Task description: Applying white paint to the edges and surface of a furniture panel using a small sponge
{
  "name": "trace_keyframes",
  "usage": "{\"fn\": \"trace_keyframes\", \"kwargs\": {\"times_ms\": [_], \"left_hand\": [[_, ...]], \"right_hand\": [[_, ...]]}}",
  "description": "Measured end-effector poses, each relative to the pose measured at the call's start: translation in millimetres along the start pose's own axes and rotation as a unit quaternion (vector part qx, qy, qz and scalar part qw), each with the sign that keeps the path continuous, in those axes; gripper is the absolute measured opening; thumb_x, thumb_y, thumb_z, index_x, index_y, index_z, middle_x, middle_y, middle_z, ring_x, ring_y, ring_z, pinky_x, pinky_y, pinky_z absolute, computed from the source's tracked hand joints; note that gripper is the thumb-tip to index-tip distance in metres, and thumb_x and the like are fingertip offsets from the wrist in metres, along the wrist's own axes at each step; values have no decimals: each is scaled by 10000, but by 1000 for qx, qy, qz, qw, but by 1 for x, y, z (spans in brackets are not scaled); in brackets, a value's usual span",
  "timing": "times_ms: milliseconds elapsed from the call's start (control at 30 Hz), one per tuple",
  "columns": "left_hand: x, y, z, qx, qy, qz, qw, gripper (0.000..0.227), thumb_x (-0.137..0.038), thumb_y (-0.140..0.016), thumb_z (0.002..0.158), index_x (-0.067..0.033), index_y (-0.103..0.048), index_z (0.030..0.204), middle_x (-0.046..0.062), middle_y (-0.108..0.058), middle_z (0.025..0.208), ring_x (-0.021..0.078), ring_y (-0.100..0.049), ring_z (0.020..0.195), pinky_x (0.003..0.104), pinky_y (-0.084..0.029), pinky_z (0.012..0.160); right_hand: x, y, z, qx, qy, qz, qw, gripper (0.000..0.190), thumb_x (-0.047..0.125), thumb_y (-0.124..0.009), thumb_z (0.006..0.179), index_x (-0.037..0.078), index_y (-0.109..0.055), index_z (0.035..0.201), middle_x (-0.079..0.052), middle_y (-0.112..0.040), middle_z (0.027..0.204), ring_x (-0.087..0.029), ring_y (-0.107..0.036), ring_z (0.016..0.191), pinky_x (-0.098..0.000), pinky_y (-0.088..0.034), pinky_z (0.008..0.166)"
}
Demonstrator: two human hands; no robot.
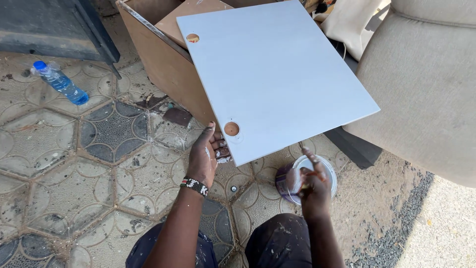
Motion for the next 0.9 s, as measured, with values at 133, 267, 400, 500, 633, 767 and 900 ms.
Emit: {"fn": "trace_keyframes", "kwargs": {"times_ms": [133, 267, 400, 500, 633, 767, 900], "left_hand": [[7, 1, 30, -6, -20, -65, 998, 380, -380, -729, 999, -185, -788, 1320, 55, -807, 1184, 252, -745, 1015, 436, -562, 785], [6, -1, 38, -12, -10, 5, 1000, 129, -321, -746, 877, -240, -687, 958, 1, -664, 835, 187, -577, 726, 391, -402, 631], [-9, -10, 29, -19, -42, 73, 996, 198, -241, -773, 790, -224, -583, 735, -34, -464, 727, 166, -436, 641, 385, -329, 564], [-8, -14, 23, -51, 12, 98, 994, 124, -193, -779, 718, -157, -711, 815, -43, -613, 860, 197, -538, 842, 454, -397, 820], [-6, -14, 21, -60, 38, 117, 991, 265, -203, -802, 676, -123, -785, 928, -35, -719, 993, 237, -643, 983, 558, -459, 1021], [-14, -17, 27, -27, -26, 126, 991, 205, -143, -847, 742, -95, -843, 941, -53, -805, 1075, 191, -715, 994, 382, -562, 907], [1, -8, 35, -14, -5, 61, 998, 119, -97, -819, 806, -97, -813, 925, -13, -777, 945, 202, -711, 830, 426, -593, 720]], "right_hand": [[2, -43, -22, 90, -17, 109, 990, 1063, 16, -461, 793, 26, -374, 1852, -82, -374, 1985, -76, -473, 660, -260, -329, 447], [-6, -54, -24, 113, -64, 177, 976, 1129, 124, -558, 795, 115, -359, 1906, 32, -394, 1344, -66, -496, 718, -245, -339, 506], [0, -71, -40, 153, -105, 281, 942, 1118, 53, -529, 787, 55, -391, 1896, 33, -362, 623, -114, -371, 509, -303, -250, 489], [-9, -67, -33, 163, -99, 312, 931, 1157, 138, -626, 794, 119, -366, 1922, 46, -538, 790, -100, -429, 566, -256, -337, 527], [-3, -76, -33, 197, -133, 448, 862, 1006, 162, -670, 940, 192, -385, 1904, 14, -460, 689, -155, -458, 554, -261, -437, 443], [6, -82, -36, 283, -124, 518, 797, 984, 336, -807, 1011, 204, -361, 1878, -118, -652, 1050, -149, -557, 620, -249, -398, 530], [20, -86, -40, 305, -132, 500, 800, 1025, 399, -856, 1038, 206, -324, 1892, -47, -648, 986, -97, -512, 547, -229, -385, 527]]}}
Point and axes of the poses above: each hand's wrist, its own z-axis towards the middle knuckle, its own y-axis out of the back of the hand, x = y × z, the point moved 10 cm from there along z, towards the middle knuckle
